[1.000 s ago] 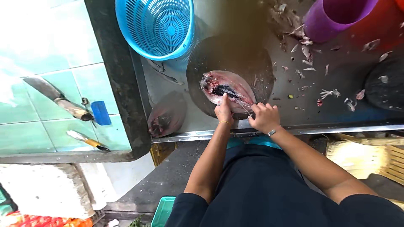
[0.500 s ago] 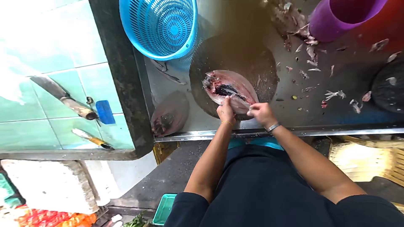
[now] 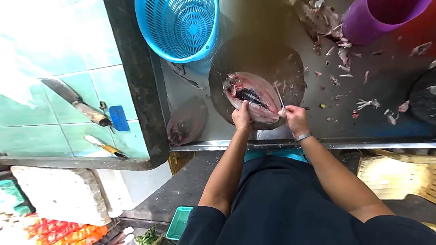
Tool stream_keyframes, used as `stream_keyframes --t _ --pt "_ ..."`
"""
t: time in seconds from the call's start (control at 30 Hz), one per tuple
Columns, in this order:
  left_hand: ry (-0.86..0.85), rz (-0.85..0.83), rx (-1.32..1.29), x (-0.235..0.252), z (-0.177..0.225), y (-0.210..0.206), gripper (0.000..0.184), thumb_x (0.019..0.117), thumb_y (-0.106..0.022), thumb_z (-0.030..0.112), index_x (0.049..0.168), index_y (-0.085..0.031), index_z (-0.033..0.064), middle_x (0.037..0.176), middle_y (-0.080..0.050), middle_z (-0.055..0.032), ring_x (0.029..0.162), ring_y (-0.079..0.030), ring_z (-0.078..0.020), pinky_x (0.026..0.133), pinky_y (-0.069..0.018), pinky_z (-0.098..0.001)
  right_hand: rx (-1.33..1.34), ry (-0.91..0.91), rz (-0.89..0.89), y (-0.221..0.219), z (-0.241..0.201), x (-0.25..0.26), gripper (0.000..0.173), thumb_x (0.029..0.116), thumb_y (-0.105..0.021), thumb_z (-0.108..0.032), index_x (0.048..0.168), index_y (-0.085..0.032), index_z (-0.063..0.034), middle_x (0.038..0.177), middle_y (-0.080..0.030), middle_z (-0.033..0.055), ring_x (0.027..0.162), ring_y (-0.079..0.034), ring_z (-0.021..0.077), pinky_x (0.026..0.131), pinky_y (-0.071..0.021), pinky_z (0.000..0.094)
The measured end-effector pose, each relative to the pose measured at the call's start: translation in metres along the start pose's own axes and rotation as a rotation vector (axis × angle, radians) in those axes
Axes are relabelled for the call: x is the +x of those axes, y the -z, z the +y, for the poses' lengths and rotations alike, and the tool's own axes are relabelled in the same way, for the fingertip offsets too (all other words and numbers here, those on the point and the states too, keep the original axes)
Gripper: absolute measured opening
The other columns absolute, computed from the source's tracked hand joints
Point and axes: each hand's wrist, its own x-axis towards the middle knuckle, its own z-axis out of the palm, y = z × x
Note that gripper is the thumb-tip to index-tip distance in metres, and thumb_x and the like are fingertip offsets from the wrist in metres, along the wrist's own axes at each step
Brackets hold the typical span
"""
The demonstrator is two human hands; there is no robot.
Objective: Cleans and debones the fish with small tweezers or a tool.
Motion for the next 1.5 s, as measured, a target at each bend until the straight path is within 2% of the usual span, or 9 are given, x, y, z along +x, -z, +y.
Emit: stream_keyframes --t 0.17,0.33,0.57,0.73,0.93,1.1,1.27,1.43,1.5 --pt "-0.01 -0.033 -0.029 0.0 -0.001 0.0 0.041 0.1024 -0.062 0.042 0.115 -0.066 0.0026 0.098 -0.074 -0.0152 0.086 -0.073 -0.0261 0.073 -0.0618 -0.0467 -0.905 0.334 -0.11 -0.025 0.002 -0.01 0.04 0.0869 -0.066 -0.038 0.112 -0.071 -0.0073 0.107 -0.071 0.0165 0.103 -0.066 0.0404 0.079 -0.0497 0.0627" --pt "0.019 -0.05 -0.036 -0.004 0.002 0.005 0.036 0.1007 -0.066 0.034 0.118 -0.064 0.0018 0.1 -0.073 -0.017 0.086 -0.073 -0.0278 0.071 -0.0624 -0.0466 -0.003 -0.004 -0.034 -0.011 -0.006 0.005 0.015 0.097 -0.066 -0.014 0.104 -0.073 -0.0025 0.079 -0.067 0.0043 0.062 -0.056 0.011 0.058 -0.0499 0.0324" --pt "-0.072 -0.072 0.191 0.026 0.024 0.018 0.052 0.0963 -0.069 0.052 0.114 -0.069 0.0031 0.096 -0.075 -0.0158 0.084 -0.075 -0.0282 0.073 -0.0636 -0.0503 -0.938 0.353 -0.096 -0.039 -0.001 -0.008 0.039 0.0881 -0.066 -0.039 0.111 -0.072 -0.008 0.107 -0.071 0.0164 0.105 -0.066 0.0409 0.08 -0.0502 0.0624" --pt "-0.099 -0.064 0.188 0.03 0.02 0.016 0.041 0.0999 -0.067 0.043 0.108 -0.068 0.0022 0.09 -0.073 -0.0145 0.077 -0.072 -0.0255 0.068 -0.0615 -0.0462 0.206 -0.093 -0.022 -0.026 -0.013 0.007 0.014 0.1005 -0.061 -0.015 0.098 -0.07 -0.0058 0.068 -0.06 -0.0018 0.052 -0.049 0.0071 0.048 -0.0441 0.0266" --pt "-0.128 -0.089 0.168 0.029 0.02 0.015 0.045 0.1049 -0.056 0.047 0.106 -0.069 0.0037 0.087 -0.073 -0.012 0.072 -0.071 -0.0225 0.062 -0.0605 -0.043 -0.909 0.285 -0.13 -0.046 -0.02 -0.008 0.044 0.0872 -0.068 -0.041 0.113 -0.071 -0.006 0.113 -0.07 0.0204 0.107 -0.065 0.0442 0.081 -0.05 0.0664" --pt "-0.147 -0.086 0.227 0.033 0.019 0.019 0.041 0.1049 -0.058 0.043 0.106 -0.069 0.0028 0.088 -0.073 -0.0141 0.075 -0.072 -0.0251 0.067 -0.0614 -0.047 -0.135 0.056 -0.038 -0.031 -0.025 0.015 0.018 0.0952 -0.068 -0.017 0.104 -0.076 -0.0038 0.087 -0.074 0.0106 0.079 -0.069 0.0219 0.076 -0.0579 0.048" --pt "-0.137 -0.106 0.22 0.036 0.018 0.02 0.048 0.1057 -0.053 0.049 0.105 -0.068 0.003 0.09 -0.073 -0.014 0.075 -0.073 -0.0257 0.066 -0.0622 -0.0478 -0.949 0.28 -0.121 -0.049 -0.026 -0.002 0.042 0.0859 -0.065 -0.041 0.112 -0.071 -0.0087 0.109 -0.071 0.0175 0.106 -0.065 0.0417 0.082 -0.0482 0.065" --pt "-0.138 -0.133 0.207 0.038 0.017 0.024 0.042 0.1068 -0.054 0.042 0.107 -0.068 0.0023 0.089 -0.073 -0.0152 0.075 -0.073 -0.0266 0.065 -0.062 -0.048 -0.047 0.003 -0.028 -0.034 -0.026 0.018 0.018 0.0974 -0.066 -0.018 0.103 -0.074 -0.0027 0.083 -0.07 0.0073 0.07 -0.063 0.0161 0.066 -0.0547 0.0392" --pt "-0.151 -0.147 0.218 0.04 0.016 0.024 0.045 0.1072 -0.052 0.045 0.107 -0.068 0.0027 0.091 -0.073 -0.0151 0.078 -0.073 -0.0266 0.067 -0.0625 -0.0485 -0.401 0.137 0.011 -0.026 -0.03 0.015 0.026 0.0924 -0.07 -0.026 0.106 -0.074 -0.005 0.091 -0.072 0.0127 0.084 -0.069 0.0277 0.075 -0.0561 0.0535"
